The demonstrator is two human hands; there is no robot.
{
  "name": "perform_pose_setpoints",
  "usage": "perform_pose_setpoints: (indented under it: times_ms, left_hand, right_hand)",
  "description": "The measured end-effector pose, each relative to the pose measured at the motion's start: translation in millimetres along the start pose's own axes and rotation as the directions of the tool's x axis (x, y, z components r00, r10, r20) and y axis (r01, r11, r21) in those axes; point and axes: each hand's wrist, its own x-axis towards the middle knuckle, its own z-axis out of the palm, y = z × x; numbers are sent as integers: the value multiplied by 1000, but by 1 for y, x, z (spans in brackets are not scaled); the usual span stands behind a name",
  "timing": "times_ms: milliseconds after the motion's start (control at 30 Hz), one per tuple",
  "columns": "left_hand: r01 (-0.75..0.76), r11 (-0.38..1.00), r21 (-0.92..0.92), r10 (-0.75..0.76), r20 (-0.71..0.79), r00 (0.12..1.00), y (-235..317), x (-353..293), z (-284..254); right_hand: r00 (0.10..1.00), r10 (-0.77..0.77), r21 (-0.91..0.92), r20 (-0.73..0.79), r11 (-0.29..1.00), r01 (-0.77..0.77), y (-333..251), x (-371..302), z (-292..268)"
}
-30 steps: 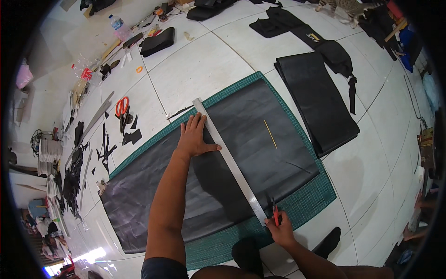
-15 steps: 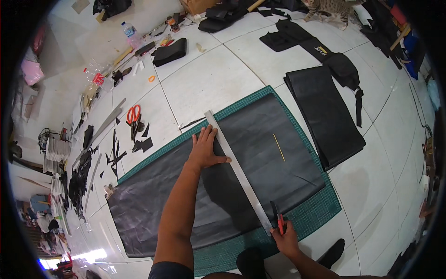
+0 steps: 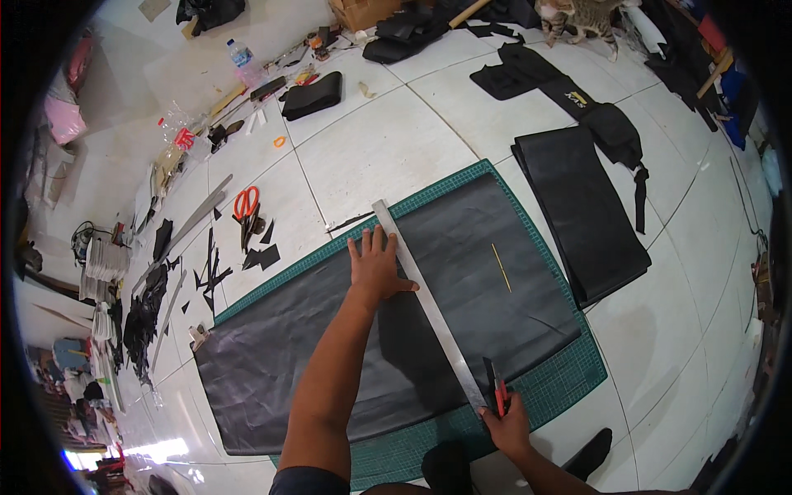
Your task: Cutting and marking a large piece of dark fabric using a utility knife and a ruler.
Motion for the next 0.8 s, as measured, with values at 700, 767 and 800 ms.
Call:
perform_pose_setpoints:
  times_ms: [700, 767, 800]
  left_hand:
    - [-46, 986, 158, 10, 219, 976, 35, -42, 11]
    - [-83, 985, 149, 47, 232, 972, 36, -43, 12]
    - [-70, 986, 151, 34, 226, 974, 36, -43, 11]
  right_hand:
    - [997, -30, 5, 64, 1000, 29, 7, 6, 3]
    - [999, -40, 13, 37, 999, 40, 7, 6, -1]
    - [977, -208, -2, -50, 978, 208, 4, 9, -5]
